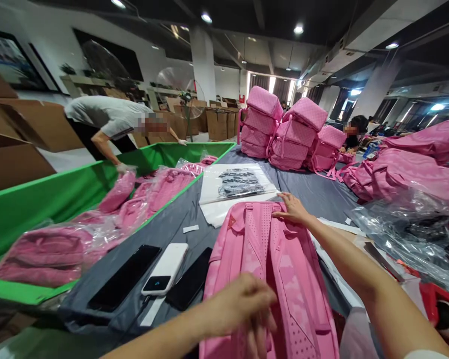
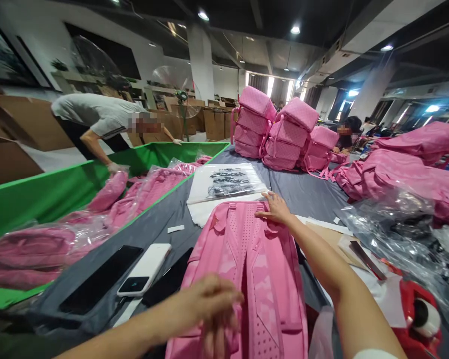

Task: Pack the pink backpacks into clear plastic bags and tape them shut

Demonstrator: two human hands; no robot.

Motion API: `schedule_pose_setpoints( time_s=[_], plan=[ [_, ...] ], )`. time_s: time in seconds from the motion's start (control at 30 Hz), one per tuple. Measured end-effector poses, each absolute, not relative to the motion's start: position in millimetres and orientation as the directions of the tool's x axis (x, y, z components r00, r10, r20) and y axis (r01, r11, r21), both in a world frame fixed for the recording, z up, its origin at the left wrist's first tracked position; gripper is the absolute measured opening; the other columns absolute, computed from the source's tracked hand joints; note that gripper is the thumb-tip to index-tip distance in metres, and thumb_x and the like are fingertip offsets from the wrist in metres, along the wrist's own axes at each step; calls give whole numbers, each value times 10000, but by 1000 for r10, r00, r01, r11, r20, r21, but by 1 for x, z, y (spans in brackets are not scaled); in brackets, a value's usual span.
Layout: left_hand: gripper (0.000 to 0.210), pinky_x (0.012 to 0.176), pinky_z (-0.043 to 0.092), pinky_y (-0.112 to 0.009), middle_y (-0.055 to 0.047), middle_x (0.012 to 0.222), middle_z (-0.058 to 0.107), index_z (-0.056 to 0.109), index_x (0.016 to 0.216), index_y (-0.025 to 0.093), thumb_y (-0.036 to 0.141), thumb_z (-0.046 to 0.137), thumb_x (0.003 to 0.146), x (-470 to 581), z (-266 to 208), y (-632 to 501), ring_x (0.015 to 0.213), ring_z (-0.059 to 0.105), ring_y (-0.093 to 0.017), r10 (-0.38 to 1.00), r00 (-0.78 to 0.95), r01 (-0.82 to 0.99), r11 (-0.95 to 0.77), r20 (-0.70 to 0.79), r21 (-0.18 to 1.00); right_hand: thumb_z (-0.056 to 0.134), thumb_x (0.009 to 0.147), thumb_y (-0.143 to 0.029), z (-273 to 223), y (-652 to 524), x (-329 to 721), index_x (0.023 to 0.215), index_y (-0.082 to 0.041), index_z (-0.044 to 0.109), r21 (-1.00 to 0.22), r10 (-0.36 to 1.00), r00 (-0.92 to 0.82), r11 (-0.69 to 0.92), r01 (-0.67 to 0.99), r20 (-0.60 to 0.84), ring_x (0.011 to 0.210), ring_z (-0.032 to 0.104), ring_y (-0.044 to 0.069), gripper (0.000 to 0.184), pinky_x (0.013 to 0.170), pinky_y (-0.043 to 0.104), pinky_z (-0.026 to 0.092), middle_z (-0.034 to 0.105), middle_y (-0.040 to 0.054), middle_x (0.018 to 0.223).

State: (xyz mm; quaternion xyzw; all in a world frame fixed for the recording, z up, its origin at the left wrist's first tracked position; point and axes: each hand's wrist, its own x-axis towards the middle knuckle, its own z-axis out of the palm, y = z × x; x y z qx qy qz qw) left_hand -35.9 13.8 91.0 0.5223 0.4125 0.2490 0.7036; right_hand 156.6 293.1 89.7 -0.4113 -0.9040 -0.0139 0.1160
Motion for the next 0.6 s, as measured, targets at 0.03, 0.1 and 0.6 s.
schedule_pose_setpoints(
  time_s=[0.03,0.1,0.6],
  plan=[
    [478,639,564,-347,-127,834,749,643,834,188,658,558,851,-52,93,35,696,718,-240,877,412,103,223,-246,969,744,844,-619,85,295,158,1407,-206,552,-91,741,-635,663,743,218,1320,548,315,724,1091,462,422,537,192,1459],
    [399,866,567,-380,-134,1080,757,661,1003,217,579,633,839,-80,91,89,1023,716,-282,997,-22,331,-67,79,941,722,873,-577,77,295,158,1351,-187,590,-124,722,-656,688,715,222,1284,577,302,631,1099,449,421,602,180,1391],
    [272,1110,424,-457,-118,1203,665,646,1154,201,249,666,887,-37,26,168,1197,565,-291,880,-43,771,-272,474,575,696,892,-347,36,217,206,1203,-190,649,-287,720,-480,662,692,501,1109,622,311,352,1034,480,447,701,137,1152]
  ],
)
